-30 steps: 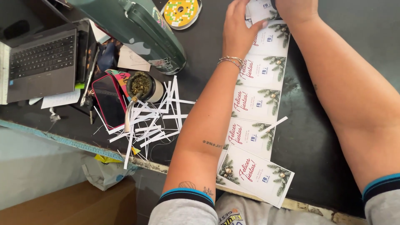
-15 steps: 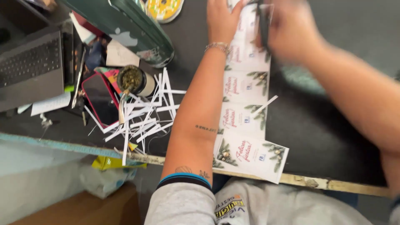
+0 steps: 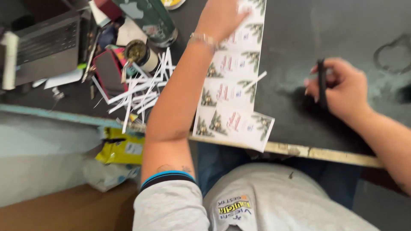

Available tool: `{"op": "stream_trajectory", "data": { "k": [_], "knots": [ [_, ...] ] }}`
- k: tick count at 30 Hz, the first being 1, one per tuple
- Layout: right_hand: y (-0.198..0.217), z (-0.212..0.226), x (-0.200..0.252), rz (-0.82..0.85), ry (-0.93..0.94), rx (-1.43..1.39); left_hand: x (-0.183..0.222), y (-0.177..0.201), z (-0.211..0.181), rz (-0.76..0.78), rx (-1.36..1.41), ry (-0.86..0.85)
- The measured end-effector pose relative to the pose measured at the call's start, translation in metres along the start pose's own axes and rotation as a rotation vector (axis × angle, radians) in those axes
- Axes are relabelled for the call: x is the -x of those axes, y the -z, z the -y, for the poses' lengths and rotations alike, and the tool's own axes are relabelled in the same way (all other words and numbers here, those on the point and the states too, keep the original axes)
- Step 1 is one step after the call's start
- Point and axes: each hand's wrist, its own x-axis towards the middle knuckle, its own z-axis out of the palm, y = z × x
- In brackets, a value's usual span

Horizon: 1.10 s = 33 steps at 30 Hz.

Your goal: The person uses scissors to cut individual greeting cards from a printed sheet. They trim the edges of each card, rotate the sheet as needed, and place the finished cards on the table.

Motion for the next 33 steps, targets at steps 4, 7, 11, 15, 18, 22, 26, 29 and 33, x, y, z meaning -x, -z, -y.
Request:
{"op": "stream_trajectory", "data": {
  "k": [4, 7, 11, 15, 18, 22, 26, 29, 33],
  "knots": [
    [0.006, 0.011, 0.008, 0.019, 0.014, -0.201, 0.095, 0.056, -0.094, 0.415, 0.123, -0.073],
    [0.006, 0.015, 0.009, 0.032, 0.011, -0.216, 0.184, 0.069, -0.141, 0.593, 0.178, -0.107],
    [0.007, 0.023, 0.011, 0.063, 0.008, -0.238, 0.259, 0.061, -0.157, 0.331, 0.004, -0.257],
    [0.006, 0.033, 0.015, 0.099, -0.006, -0.249, 0.275, 0.076, -0.162, 0.025, -0.051, -0.367],
    [0.002, 0.032, 0.016, 0.254, -0.056, -0.276, 0.268, 0.084, -0.153, -0.453, -0.358, -0.229],
    [-0.010, 0.019, 0.019, 0.368, 0.034, -0.622, 0.210, 0.087, -0.165, -0.587, -0.171, -0.280],
    [-0.003, -0.006, 0.001, 0.491, 0.011, -0.799, 0.160, 0.068, -0.187, -0.433, -0.157, -0.577],
    [0.007, -0.021, -0.012, 0.353, 0.069, -0.789, 0.151, 0.015, -0.163, -0.279, 0.273, -0.217],
    [0.025, -0.014, -0.018, 0.336, -0.060, -0.797, 0.121, 0.054, -0.181, -0.008, 0.926, 0.459]
  ]
}}
